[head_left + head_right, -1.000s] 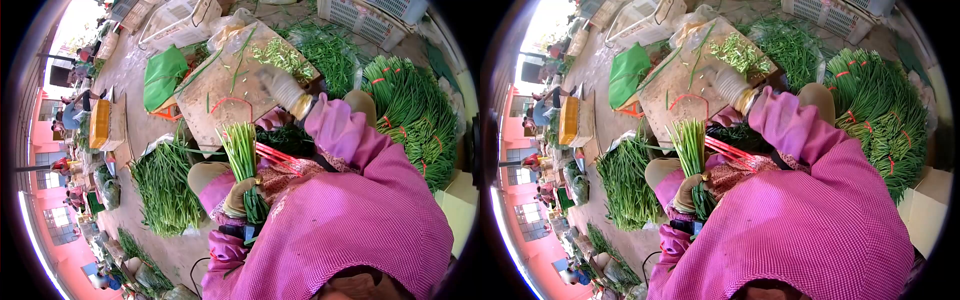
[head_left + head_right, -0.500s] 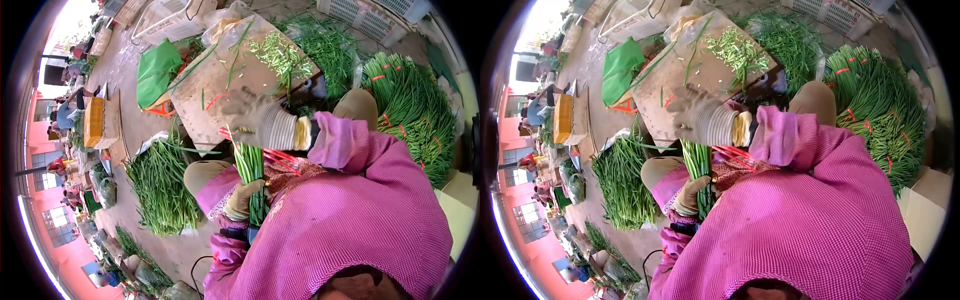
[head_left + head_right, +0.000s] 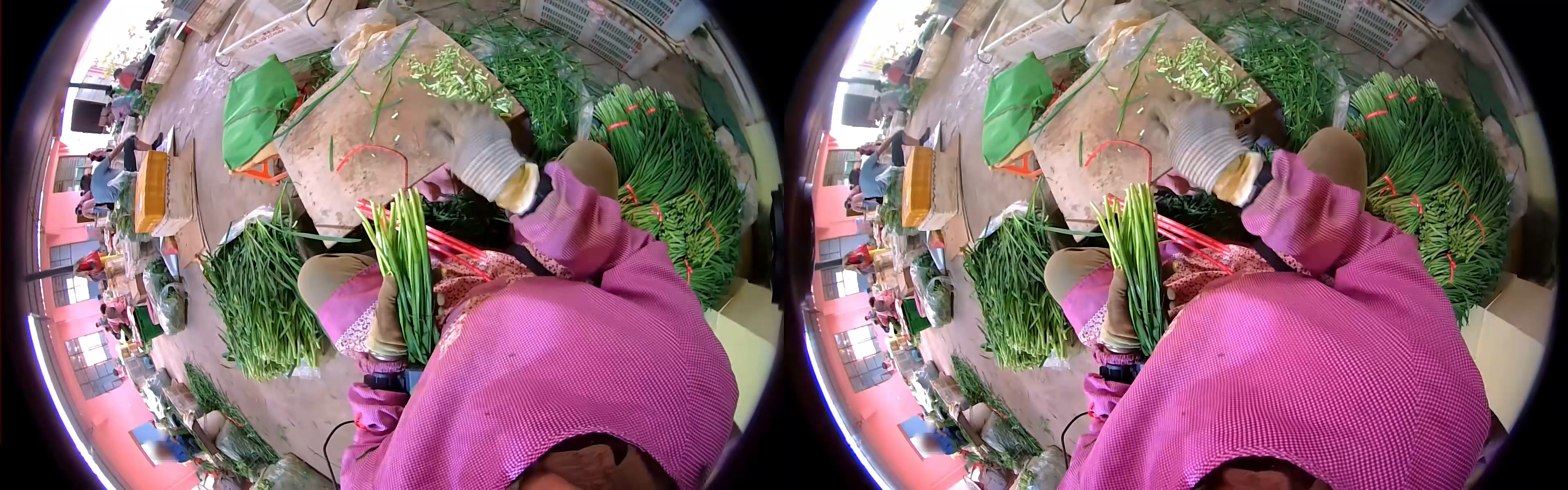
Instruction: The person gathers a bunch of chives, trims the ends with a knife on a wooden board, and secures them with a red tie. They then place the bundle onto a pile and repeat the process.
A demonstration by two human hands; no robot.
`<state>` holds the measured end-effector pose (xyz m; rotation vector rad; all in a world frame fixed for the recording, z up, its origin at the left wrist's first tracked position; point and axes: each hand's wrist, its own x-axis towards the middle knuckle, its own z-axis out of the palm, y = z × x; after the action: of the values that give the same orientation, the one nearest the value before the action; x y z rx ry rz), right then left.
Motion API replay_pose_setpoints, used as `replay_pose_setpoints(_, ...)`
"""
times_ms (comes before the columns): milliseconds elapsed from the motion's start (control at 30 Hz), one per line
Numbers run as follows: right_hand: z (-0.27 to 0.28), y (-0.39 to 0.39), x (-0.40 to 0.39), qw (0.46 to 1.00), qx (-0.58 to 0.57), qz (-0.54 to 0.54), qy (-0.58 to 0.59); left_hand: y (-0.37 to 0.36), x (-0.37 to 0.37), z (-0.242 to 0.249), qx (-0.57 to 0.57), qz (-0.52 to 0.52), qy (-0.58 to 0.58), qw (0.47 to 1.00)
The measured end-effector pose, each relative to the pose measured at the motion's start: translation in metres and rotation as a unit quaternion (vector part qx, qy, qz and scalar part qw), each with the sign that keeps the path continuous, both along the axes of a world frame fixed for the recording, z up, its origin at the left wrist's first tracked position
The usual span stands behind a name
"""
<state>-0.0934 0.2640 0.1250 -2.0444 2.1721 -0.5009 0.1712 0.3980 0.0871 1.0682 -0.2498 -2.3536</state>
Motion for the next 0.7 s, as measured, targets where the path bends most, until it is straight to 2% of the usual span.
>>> replay_pose_setpoints(33,0.008,0.007,-0.001,1.0,-0.001,-0.001,0.002,-0.001,-0.001,0.002,-0.001,-0.001,0.002,1.0)
replay_pose_setpoints(67,0.015,0.02,0.003,0.982,0.092,0.05,-0.158,-0.002,-0.003,0.006,0.005,-0.005,0.003,1.0)
replay_pose_setpoints(100,0.018,0.034,0.008,0.927,0.182,0.1,-0.312,-0.003,-0.004,0.008,0.011,-0.008,0.004,1.0)
replay_pose_setpoints(133,-0.013,0.049,0.023,0.947,0.092,0.146,-0.27,-0.004,-0.005,0.004,-0.01,0.005,-0.02,1.0)
replay_pose_setpoints(200,-0.025,0.058,0.034,0.91,0.242,0.196,-0.274,-0.003,-0.011,0.013,-0.01,0.026,-0.046,0.999)
replay_pose_setpoints(233,-0.039,0.059,0.044,0.901,0.275,0.193,-0.275,0.0,-0.013,0.016,-0.009,0.045,-0.072,0.996)
replay_pose_setpoints(267,-0.053,0.057,0.049,0.864,0.283,0.203,-0.365,-0.002,0.006,-0.01,-0.081,0.036,-0.041,0.995)
replay_pose_setpoints(300,-0.061,0.056,0.054,0.817,0.288,0.211,-0.452,-0.003,0.005,-0.002,-0.064,0.033,-0.011,0.997)
replay_pose_setpoints(333,-0.026,0.054,0.049,0.786,0.376,0.172,-0.459,-0.007,0.008,-0.005,-0.048,0.034,0.018,0.998)
replay_pose_setpoints(367,-0.031,0.052,0.051,0.76,0.365,0.18,-0.506,-0.011,0.011,-0.009,-0.034,0.036,0.048,0.998)
replay_pose_setpoints(433,-0.04,0.042,0.057,0.798,0.339,0.219,-0.448,-0.017,0.013,-0.008,-0.012,0.038,0.137,0.99)
replay_pose_setpoints(467,-0.044,0.042,0.058,0.797,0.339,0.223,-0.446,-0.017,0.016,-0.011,-0.003,0.082,0.112,0.99)
replay_pose_setpoints(500,-0.031,0.045,0.058,0.884,0.246,0.183,-0.354,-0.015,0.018,-0.015,0.007,0.126,0.087,0.988)
replay_pose_setpoints(533,-0.016,0.048,0.058,0.946,0.147,0.139,-0.252,-0.014,0.016,-0.013,0.005,0.149,0.07,0.986)
replay_pose_setpoints(567,-0.004,0.052,0.058,0.985,0.043,0.09,-0.144,-0.013,0.012,-0.012,0.002,0.172,0.053,0.984)
replay_pose_setpoints(600,0.006,0.055,0.058,0.98,-0.006,0.137,-0.142,-0.014,0.009,-0.011,0.002,0.156,0.081,0.984)
replay_pose_setpoints(633,0.009,0.063,0.061,0.972,-0.043,0.197,-0.12,-0.011,0.008,-0.01,-0.02,0.167,0.047,0.985)
replay_pose_setpoints(700,0.01,0.083,0.073,0.933,-0.125,0.329,-0.076,-0.011,0.013,-0.006,-0.011,0.153,0.05,0.987)
